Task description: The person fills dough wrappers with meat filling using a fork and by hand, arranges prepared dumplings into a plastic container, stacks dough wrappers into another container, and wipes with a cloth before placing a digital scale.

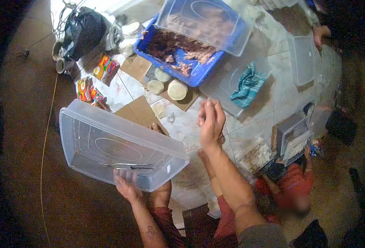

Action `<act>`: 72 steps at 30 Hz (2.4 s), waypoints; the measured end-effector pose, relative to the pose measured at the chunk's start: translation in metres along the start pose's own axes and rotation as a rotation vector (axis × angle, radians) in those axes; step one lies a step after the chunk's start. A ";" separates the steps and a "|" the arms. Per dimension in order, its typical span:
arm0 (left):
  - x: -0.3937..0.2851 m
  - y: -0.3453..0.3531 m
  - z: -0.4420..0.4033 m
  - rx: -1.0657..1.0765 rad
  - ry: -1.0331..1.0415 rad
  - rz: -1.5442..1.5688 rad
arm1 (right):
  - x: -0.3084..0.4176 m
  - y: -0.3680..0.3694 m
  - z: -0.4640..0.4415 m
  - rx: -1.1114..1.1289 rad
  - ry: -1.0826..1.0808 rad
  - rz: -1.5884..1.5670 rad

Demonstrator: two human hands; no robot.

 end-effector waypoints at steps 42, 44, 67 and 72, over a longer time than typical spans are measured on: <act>-0.017 -0.047 -0.033 -0.127 0.024 0.056 | -0.193 0.125 -0.131 0.241 -0.033 0.360; -0.015 -0.050 -0.031 -0.123 0.029 0.056 | -0.193 0.123 -0.135 0.086 -0.085 0.609; 0.079 -0.059 -0.040 -0.063 -0.131 -0.011 | -0.015 0.154 0.110 0.788 -0.088 0.313; 0.055 -0.046 -0.054 0.049 -0.001 -0.062 | -0.098 0.232 0.165 0.899 -0.118 0.471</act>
Point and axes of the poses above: each hand's wrist, its own z-axis away from the middle knuckle, its own y-axis out of the palm, x = y × z, the point moved 10 cm from there along -z, towards the middle knuckle, and after that the axes turned 1 degree about z, right-handed, at the moved point
